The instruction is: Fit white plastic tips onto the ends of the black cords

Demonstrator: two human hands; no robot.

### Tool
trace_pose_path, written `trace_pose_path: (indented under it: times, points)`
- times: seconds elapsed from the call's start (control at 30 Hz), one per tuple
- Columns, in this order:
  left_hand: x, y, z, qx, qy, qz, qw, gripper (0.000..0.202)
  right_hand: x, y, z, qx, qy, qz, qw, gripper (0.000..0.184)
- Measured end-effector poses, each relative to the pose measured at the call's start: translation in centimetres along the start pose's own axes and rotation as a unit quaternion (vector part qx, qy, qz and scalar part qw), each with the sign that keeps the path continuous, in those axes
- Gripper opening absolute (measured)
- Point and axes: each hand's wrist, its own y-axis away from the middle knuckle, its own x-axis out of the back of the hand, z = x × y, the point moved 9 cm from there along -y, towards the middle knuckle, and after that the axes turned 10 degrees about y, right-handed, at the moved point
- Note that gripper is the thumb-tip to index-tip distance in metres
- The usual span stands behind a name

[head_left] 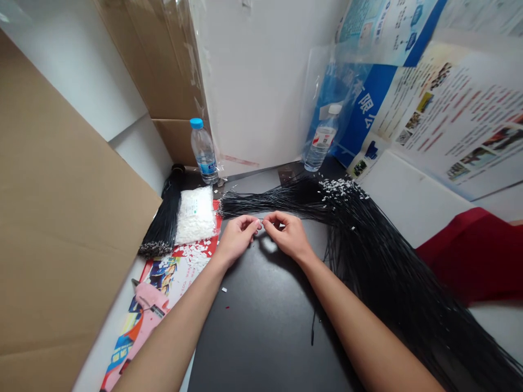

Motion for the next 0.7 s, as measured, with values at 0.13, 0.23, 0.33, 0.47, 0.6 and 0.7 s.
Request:
trace_pose_path:
  times: [0.13, 0.23, 0.33, 0.47, 0.6, 0.7]
  points:
    - [0.0, 0.0, 0.1, 0.005, 0.026, 0.001, 1.0, 0.026, 0.1, 0.1, -0.5, 0.015, 0.01, 0.011, 1.0, 0.02]
    - [0.1, 0.0, 0.1, 0.004, 0.035, 0.002, 0.999, 0.029, 0.2, 0.2, -1.0, 0.034, 0.027, 0.022, 0.999, 0.019]
    - [0.1, -0.1, 0.0, 0.003, 0.037, 0.002, 0.999, 0.031, 0.4, 0.3, -1.2, 0.042, 0.038, 0.038, 0.998, 0.017]
    - [0.1, -0.1, -0.1, 0.003, 0.032, 0.002, 0.999, 0.031, 0.6, 0.3, -1.2, 0.042, 0.041, 0.051, 0.997, 0.016]
    - [0.2, -0.1, -0.1, 0.002, 0.029, 0.003, 1.0, 0.031, 0.4, 0.4, -1.5, 0.058, 0.052, 0.045, 0.996, 0.016]
    - [0.1, -0.1, 0.0, 0.003, 0.026, 0.002, 1.0, 0.029, 0.3, 0.5, -1.5, 0.06, 0.05, 0.046, 0.996, 0.015]
